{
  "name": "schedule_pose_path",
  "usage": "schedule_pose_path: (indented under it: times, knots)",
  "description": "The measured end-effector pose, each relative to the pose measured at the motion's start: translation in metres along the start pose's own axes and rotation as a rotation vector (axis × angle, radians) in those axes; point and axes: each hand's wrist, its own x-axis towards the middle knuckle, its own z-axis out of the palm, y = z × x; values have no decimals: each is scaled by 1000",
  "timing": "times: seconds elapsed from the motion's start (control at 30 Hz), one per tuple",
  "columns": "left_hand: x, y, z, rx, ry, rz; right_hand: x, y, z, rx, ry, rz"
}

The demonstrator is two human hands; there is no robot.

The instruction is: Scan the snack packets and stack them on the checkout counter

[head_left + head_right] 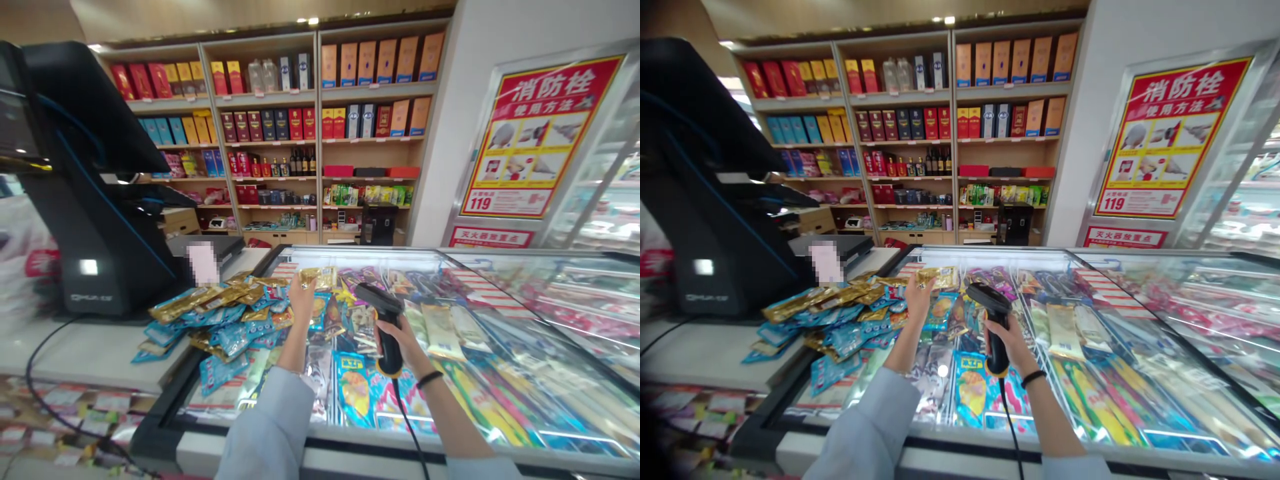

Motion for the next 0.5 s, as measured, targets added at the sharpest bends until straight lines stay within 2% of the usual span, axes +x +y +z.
schedule_pose_path:
  times: [0.3, 0.5]
  knots:
    - [0, 5, -1, 14, -36, -10, -4, -2, 1, 12, -24, 13]
    - [-2, 6, -2, 21, -33, -15, -2, -1, 1, 41, 7, 30]
